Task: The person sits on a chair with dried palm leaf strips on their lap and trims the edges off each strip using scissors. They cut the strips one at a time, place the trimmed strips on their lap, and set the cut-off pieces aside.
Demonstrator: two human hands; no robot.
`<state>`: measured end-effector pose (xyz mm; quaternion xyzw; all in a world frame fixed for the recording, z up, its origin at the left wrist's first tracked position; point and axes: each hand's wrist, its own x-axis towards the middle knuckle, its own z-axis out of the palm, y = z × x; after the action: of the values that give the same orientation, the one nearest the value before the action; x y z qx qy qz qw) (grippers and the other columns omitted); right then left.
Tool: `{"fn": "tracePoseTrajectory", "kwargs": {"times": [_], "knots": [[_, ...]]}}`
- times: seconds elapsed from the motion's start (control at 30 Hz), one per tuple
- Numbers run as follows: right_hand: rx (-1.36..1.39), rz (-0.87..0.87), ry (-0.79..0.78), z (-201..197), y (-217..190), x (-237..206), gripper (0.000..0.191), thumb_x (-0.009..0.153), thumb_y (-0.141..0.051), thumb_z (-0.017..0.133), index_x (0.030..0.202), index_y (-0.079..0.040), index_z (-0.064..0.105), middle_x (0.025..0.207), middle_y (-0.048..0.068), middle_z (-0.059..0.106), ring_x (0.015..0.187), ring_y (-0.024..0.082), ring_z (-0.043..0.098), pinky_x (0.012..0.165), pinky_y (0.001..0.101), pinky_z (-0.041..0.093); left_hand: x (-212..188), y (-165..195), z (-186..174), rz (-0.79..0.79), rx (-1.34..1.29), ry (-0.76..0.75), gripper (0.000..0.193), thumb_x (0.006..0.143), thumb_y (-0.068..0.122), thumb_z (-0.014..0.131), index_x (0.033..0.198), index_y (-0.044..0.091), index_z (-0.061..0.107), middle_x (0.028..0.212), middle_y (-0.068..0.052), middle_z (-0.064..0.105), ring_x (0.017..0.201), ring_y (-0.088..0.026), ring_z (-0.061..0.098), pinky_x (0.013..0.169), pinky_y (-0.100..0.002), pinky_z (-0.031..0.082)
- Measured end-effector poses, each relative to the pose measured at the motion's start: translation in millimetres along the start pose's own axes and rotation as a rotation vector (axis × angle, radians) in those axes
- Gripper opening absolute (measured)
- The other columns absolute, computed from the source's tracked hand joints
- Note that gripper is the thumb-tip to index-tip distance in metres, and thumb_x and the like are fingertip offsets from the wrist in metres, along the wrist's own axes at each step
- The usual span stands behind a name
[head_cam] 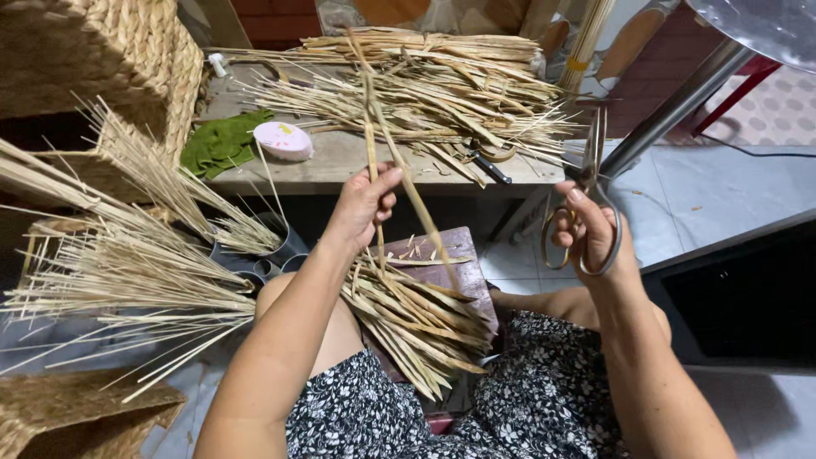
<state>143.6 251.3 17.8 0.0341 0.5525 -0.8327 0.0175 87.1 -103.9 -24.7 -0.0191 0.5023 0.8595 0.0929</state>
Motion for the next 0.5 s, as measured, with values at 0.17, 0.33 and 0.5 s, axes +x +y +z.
{"fn": "tracePoseTrajectory", "kwargs": {"times": [0.17,0.33,0.5], "knots": [[-0.382,-0.107,-0.027,42.1,-6.6,-8.5,0.043,0.09,-0.016,0.071,0.129,-0.003,0.057,0.087,0.009,0.071,0.058,0.013,0.058,0.047,0.0264,0.044,4.8,-4.3,-0.6,0.055,-0.073,0.053,0.019,0.095,0.018,0.075,0.103,0.01,0.06,0.092,-0.001,0.069,0.056,-0.002,0.049,0.041,-0.016,0.033],[-0.439,0.062,-0.163,68.2,39.3,13.1,0.043,0.088,-0.013,0.076,0.127,-0.008,0.06,0.097,0.004,0.077,0.075,0.007,0.069,0.056,0.0213,0.05,20.3,-8.5,15.2,0.064,-0.025,0.02,0.017,0.095,0.019,0.072,0.102,0.008,0.062,0.093,-0.002,0.072,0.054,-0.001,0.046,0.039,-0.016,0.031],[-0.291,0.128,-0.215,50.1,78.5,33.8,0.043,0.085,-0.011,0.082,0.125,-0.005,0.066,0.085,-0.002,0.063,0.07,0.007,0.056,0.056,0.0227,0.044,43.4,-27.7,37.6,0.025,0.048,0.021,0.02,0.095,0.02,0.072,0.103,0.006,0.06,0.089,-0.002,0.071,0.053,-0.002,0.045,0.039,-0.017,0.031]]}}
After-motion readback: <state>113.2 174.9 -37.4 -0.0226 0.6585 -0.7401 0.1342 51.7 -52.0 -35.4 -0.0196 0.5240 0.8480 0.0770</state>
